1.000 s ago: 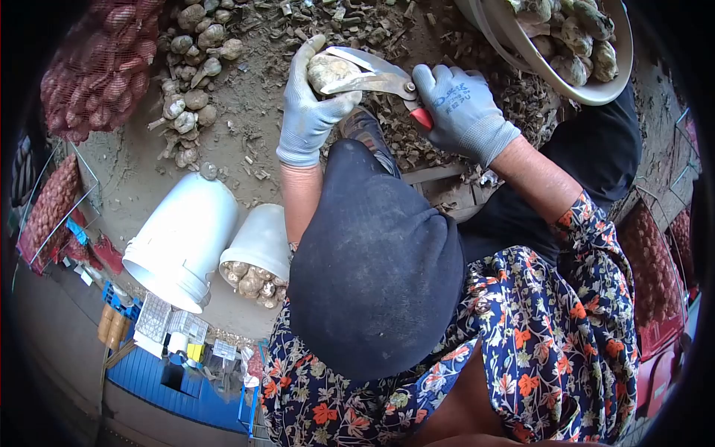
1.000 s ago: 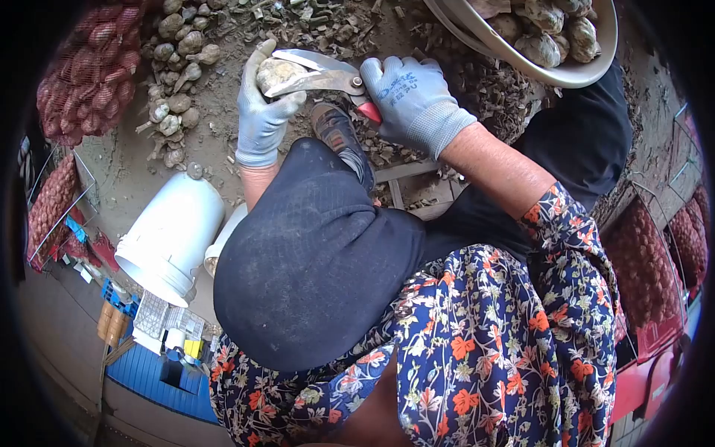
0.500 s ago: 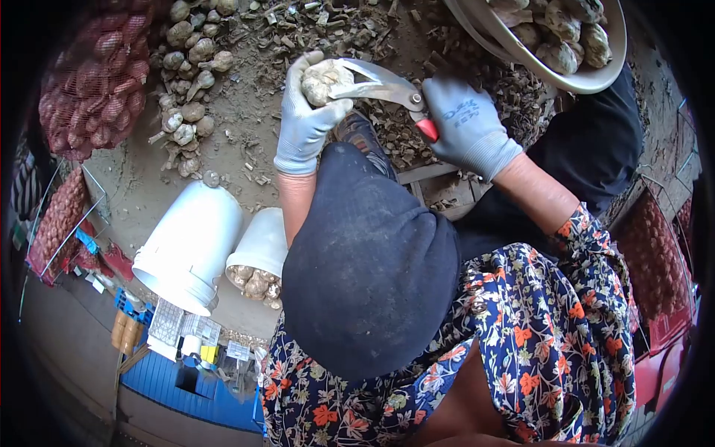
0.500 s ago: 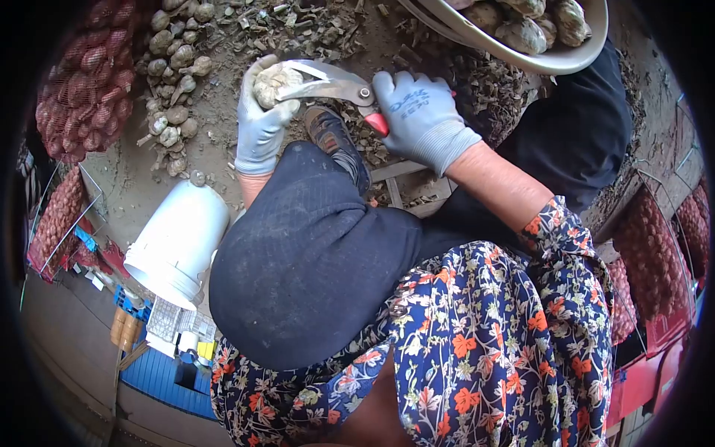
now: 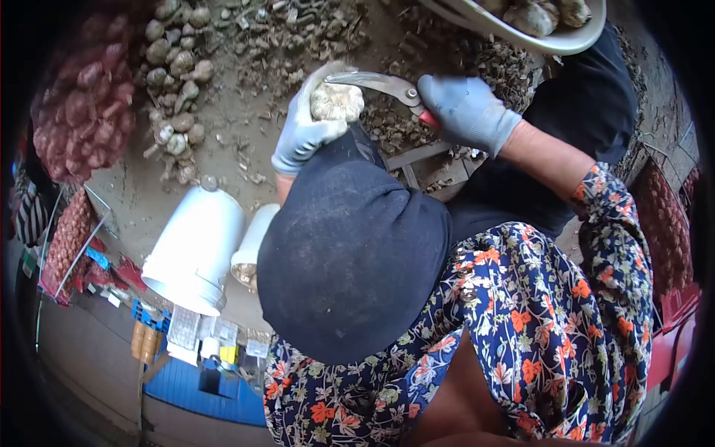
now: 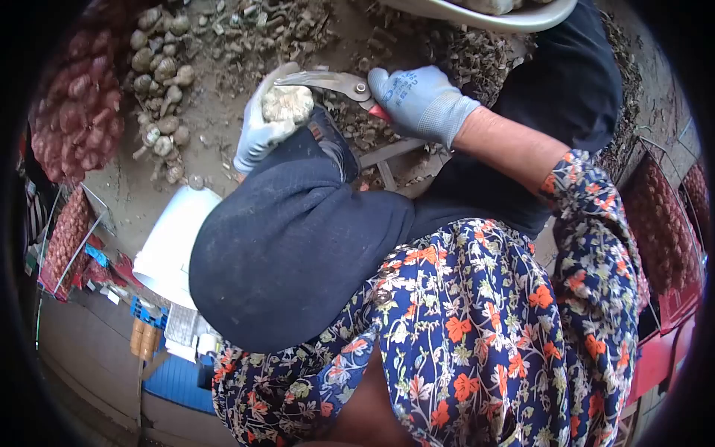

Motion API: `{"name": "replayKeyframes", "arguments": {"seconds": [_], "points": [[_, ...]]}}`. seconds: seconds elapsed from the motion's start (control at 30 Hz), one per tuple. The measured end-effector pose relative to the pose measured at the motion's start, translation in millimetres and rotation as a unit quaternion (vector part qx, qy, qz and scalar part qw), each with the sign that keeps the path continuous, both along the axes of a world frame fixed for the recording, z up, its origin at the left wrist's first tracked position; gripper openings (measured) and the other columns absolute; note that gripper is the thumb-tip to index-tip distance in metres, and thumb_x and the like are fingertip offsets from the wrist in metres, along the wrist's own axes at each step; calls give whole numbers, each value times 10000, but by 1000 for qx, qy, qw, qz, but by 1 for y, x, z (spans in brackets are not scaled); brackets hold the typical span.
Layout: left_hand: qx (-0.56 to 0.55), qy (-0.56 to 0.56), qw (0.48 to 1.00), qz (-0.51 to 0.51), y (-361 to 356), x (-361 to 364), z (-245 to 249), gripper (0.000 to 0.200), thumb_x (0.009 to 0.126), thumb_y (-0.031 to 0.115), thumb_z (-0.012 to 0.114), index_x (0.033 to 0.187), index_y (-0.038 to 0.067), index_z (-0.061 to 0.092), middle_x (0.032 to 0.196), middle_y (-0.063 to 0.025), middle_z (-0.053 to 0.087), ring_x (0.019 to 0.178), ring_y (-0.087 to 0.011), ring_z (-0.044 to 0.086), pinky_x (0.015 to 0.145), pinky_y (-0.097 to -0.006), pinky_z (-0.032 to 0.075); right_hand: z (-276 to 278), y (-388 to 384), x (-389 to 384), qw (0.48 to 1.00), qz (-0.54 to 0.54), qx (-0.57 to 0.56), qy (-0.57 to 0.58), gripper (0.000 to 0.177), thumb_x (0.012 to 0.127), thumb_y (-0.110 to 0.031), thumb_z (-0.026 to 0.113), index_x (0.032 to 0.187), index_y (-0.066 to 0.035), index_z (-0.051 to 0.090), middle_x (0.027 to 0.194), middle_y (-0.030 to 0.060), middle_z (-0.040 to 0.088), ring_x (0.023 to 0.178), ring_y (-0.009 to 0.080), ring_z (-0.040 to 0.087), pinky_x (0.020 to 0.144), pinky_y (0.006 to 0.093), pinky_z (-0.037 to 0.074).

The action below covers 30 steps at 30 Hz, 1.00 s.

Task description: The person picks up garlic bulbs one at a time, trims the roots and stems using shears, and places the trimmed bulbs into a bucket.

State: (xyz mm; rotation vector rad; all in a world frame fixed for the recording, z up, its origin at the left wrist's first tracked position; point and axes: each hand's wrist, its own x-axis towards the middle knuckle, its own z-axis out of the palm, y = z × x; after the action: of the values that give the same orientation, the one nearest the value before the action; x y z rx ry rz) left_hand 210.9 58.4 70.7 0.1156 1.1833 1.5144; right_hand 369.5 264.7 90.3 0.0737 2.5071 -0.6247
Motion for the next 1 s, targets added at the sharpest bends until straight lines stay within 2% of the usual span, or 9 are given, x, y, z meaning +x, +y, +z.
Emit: {"name": "replayKeyframes", "arguments": {"seconds": [0.27, 0.43, 0.57, 0.63, 0.73, 0.83, 0.9, 0.97, 1.0], "points": [[178, 307, 931, 83, 111, -30, 60, 638, 734, -20, 686, 1317, 45, 435, 985, -82, 586, 812, -137, 568, 754, -267, 496, -6, 4, 26, 911, -352, -163, -139, 358, 837, -283, 564, 975, 29, 457, 782, 290, 615, 792, 442, 621, 729, 505, 491], [255, 823, 505, 58, 267, -54, 106, 349, 765, 167, 693, 1106, 191, 622, 921, -60, 597, 769, -231, 579, 789, -358, 458, -23, 9, 28, 949, -269, -120, -108, 428, 903, -367, 471, 1026, 44, 469, 883, 298, 625, 866, 452, 609, 792, 505, 466], [104, 793, 584, -138, 294, -37, 91, 378, 857, 202, 560, 1216, 84, 539, 1225, -203, 533, 1141, -379, 483, 986, -480, 358, -32, 13, 23, 947, -272, -139, -102, 426, 862, -353, 522, 1015, 41, 471, 869, 311, 616, 864, 460, 600, 763, 515, 461], [136, 863, 472, 119, 258, -42, 89, 226, 739, 257, 676, 961, 223, 650, 838, -30, 605, 767, -238, 578, 776, -378, 442, -34, 14, 22, 943, -281, -143, -110, 433, 844, -344, 539, 1013, 47, 462, 859, 317, 612, 872, 469, 593, 763, 517, 457], [166, 819, 509, 207, 179, -81, 62, 99, 791, 96, 645, 855, 33, 687, 827, -87, 688, 709, -189, 645, 670, -309, 528, -28, 13, 18, 936, -298, -144, -119, 425, 844, -331, 536, 1008, 50, 440, 850, 320, 606, 875, 478, 588, 760, 516, 454], [-328, 533, 746, 227, 66, -121, -31, 76, 796, 118, 617, 769, 59, 657, 732, -95, 661, 675, -179, 640, 620, -339, 526, -32, 13, 9, 934, -304, -141, -124, 399, 843, -315, 535, 999, 36, 425, 848, 317, 605, 871, 476, 588, 756, 515, 455], [-441, 269, 784, 344, -22, -157, -114, 298, 749, 271, 703, 848, -9, 675, 872, -158, 692, 760, -255, 656, 704, -364, 511, -37, 7, 3, 938, -287, -149, -123, 377, 836, -296, 547, 993, 26, 427, 848, 309, 606, 865, 470, 591, 752, 514, 455], [-554, 407, 642, 340, -107, -193, -224, 528, 734, 391, 747, 964, -74, 650, 957, -233, 676, 897, -334, 655, 822, -395, 486, -28, 4, -5, 936, -284, -152, -139, 366, 827, -281, 564, 992, 19, 432, 847, 301, 608, 859, 466, 592, 748, 515, 455], [-528, 379, 676, 346, -108, -201, -233, 549, 730, 416, 752, 981, -62, 648, 962, -231, 676, 905, -332, 655, 822, -401, 489, -28, -1, -9, 937, -278, -154, -144, 361, 826, -280, 566, 988, 15, 436, 845, 297, 608, 856, 465, 592, 748, 515, 454]]}}
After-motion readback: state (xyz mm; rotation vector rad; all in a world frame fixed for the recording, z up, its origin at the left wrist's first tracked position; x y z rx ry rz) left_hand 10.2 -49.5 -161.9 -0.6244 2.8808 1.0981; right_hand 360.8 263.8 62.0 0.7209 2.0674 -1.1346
